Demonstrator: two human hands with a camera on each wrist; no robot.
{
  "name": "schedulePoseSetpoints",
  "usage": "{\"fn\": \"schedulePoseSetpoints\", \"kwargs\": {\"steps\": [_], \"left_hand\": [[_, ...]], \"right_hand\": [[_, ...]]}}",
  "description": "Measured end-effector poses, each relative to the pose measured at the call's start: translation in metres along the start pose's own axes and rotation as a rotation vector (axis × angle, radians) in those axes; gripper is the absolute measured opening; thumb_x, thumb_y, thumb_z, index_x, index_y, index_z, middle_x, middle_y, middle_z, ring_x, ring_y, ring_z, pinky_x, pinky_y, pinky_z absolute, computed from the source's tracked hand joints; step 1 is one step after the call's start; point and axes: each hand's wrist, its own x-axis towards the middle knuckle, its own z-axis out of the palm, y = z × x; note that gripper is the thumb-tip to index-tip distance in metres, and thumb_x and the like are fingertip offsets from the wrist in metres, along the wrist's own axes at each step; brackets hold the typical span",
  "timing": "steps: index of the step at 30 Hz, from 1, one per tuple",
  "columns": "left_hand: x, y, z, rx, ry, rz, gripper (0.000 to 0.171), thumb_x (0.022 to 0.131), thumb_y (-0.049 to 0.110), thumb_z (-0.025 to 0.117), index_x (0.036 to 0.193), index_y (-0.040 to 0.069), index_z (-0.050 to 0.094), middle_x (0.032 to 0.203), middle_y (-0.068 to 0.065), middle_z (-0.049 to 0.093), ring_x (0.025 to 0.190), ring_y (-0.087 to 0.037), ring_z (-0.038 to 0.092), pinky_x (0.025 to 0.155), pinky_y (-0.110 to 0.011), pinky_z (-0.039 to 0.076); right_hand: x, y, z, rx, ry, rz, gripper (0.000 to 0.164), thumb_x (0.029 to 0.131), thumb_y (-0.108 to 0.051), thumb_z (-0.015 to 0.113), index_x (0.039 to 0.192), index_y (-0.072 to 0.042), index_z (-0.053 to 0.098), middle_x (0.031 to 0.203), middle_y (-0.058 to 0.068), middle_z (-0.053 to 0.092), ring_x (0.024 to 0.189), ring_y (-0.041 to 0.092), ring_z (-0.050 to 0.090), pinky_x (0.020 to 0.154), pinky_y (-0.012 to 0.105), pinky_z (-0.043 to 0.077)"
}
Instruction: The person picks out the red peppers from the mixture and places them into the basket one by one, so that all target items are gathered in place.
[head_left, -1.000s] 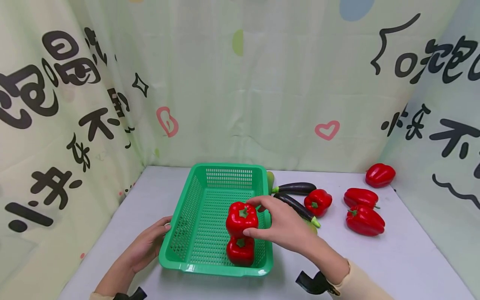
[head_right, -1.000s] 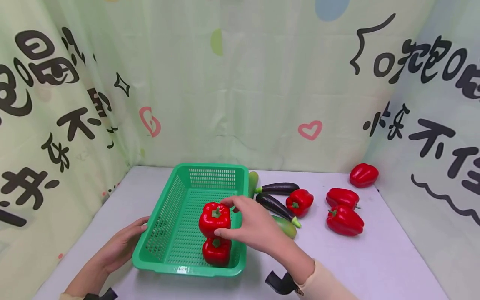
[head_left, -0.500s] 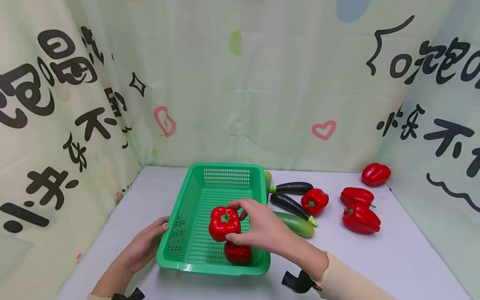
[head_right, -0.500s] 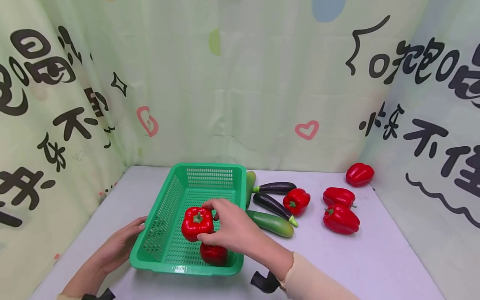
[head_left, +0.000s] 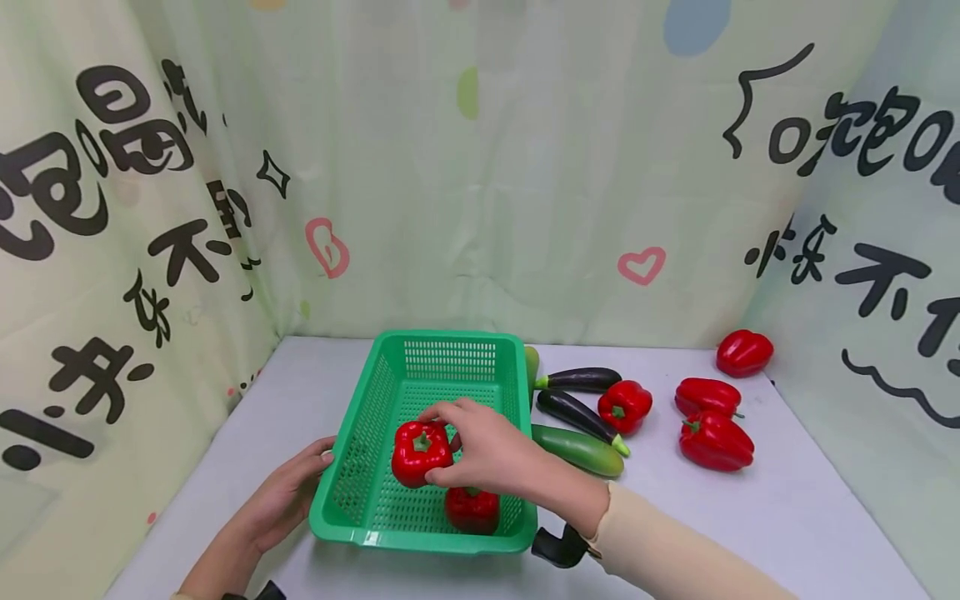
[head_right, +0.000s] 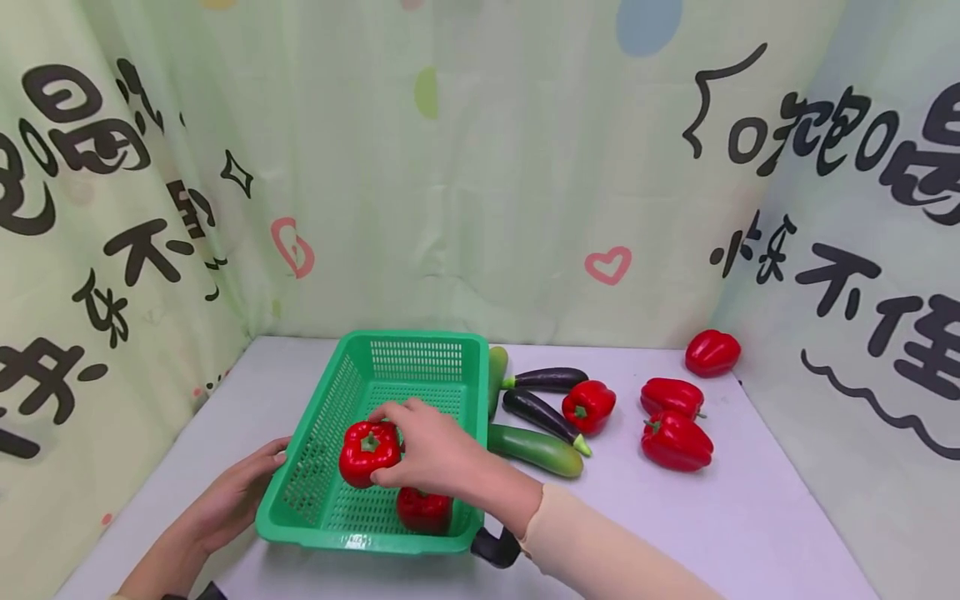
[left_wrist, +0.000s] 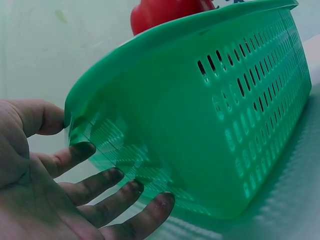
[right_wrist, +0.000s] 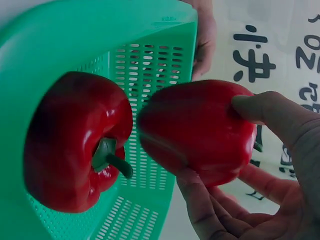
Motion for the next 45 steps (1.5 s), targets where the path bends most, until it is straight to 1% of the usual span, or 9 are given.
{"fn": "schedulePoseSetpoints", "kwargs": {"steps": [4,8,12,18,27,32,36,39,45], "left_hand": [[0.000,-0.001,0.000,-0.011,-0.001,-0.005,0.060,0.112,0.037,0.040,0.159,0.000,0.026,0.134,-0.003,0.057,0.121,-0.017,0.055,0.097,-0.036,0.052],[0.000,-0.001,0.000,-0.012,-0.005,-0.007,0.061,0.113,0.037,0.039,0.159,0.000,0.025,0.136,-0.005,0.056,0.122,-0.017,0.055,0.096,-0.036,0.053],[0.001,-0.001,0.001,-0.005,0.006,-0.005,0.061,0.112,0.037,0.039,0.159,0.000,0.025,0.140,-0.009,0.052,0.124,-0.019,0.053,0.096,-0.037,0.053],[0.002,-0.002,0.002,-0.011,-0.001,-0.013,0.063,0.112,0.037,0.039,0.160,0.000,0.023,0.143,-0.010,0.050,0.125,-0.021,0.051,0.097,-0.036,0.053],[0.001,-0.002,0.002,-0.013,0.001,-0.011,0.061,0.113,0.037,0.039,0.159,0.000,0.024,0.136,-0.004,0.054,0.122,-0.017,0.054,0.097,-0.034,0.053],[0.001,-0.001,0.001,-0.015,0.016,-0.020,0.062,0.112,0.037,0.039,0.160,0.001,0.023,0.139,-0.006,0.053,0.122,-0.018,0.054,0.097,-0.033,0.053],[0.001,-0.001,0.001,-0.019,0.014,-0.017,0.062,0.112,0.037,0.039,0.160,0.001,0.024,0.141,-0.008,0.051,0.124,-0.021,0.053,0.098,-0.035,0.053],[0.002,-0.001,0.002,-0.018,0.018,-0.018,0.061,0.112,0.038,0.039,0.160,0.001,0.025,0.142,-0.009,0.051,0.125,-0.021,0.052,0.098,-0.035,0.053],[0.001,0.000,0.001,-0.026,0.016,-0.025,0.061,0.112,0.037,0.040,0.159,0.001,0.025,0.139,-0.007,0.053,0.122,-0.019,0.054,0.097,-0.034,0.054]], "right_hand": [[0.005,-0.002,0.005,-0.030,-0.023,0.012,0.057,0.080,-0.035,0.085,0.131,-0.022,0.063,0.121,-0.001,0.064,0.106,0.017,0.061,0.069,0.025,0.056],[0.009,-0.003,0.008,-0.072,-0.033,0.040,0.055,0.079,-0.037,0.083,0.127,-0.021,0.061,0.114,-0.003,0.064,0.100,0.015,0.061,0.068,0.025,0.055],[0.016,-0.005,0.013,-0.115,-0.034,0.061,0.061,0.078,-0.039,0.082,0.131,-0.018,0.060,0.115,-0.002,0.064,0.098,0.013,0.060,0.067,0.025,0.055],[0.024,-0.006,0.022,-0.186,-0.056,0.044,0.059,0.081,-0.041,0.080,0.131,-0.014,0.064,0.118,0.002,0.065,0.097,0.013,0.060,0.067,0.024,0.053],[0.030,-0.008,0.028,-0.279,-0.120,0.015,0.053,0.082,-0.041,0.083,0.124,-0.014,0.067,0.103,-0.005,0.069,0.087,0.007,0.058,0.067,0.022,0.051],[0.036,-0.017,0.029,-0.299,-0.132,0.035,0.052,0.081,-0.044,0.084,0.121,-0.015,0.068,0.095,-0.008,0.069,0.080,0.006,0.058,0.065,0.023,0.051],[0.041,-0.020,0.033,-0.315,-0.178,0.058,0.049,0.078,-0.043,0.087,0.115,-0.016,0.068,0.088,-0.010,0.067,0.075,0.007,0.058,0.063,0.024,0.051],[0.043,-0.020,0.037,-0.323,-0.209,0.064,0.049,0.076,-0.041,0.089,0.112,-0.017,0.069,0.086,-0.009,0.067,0.074,0.008,0.058,0.062,0.025,0.051],[0.046,-0.017,0.040,-0.325,-0.213,0.064,0.050,0.077,-0.040,0.090,0.114,-0.016,0.068,0.091,-0.007,0.069,0.076,0.008,0.057,0.065,0.026,0.051]]}}
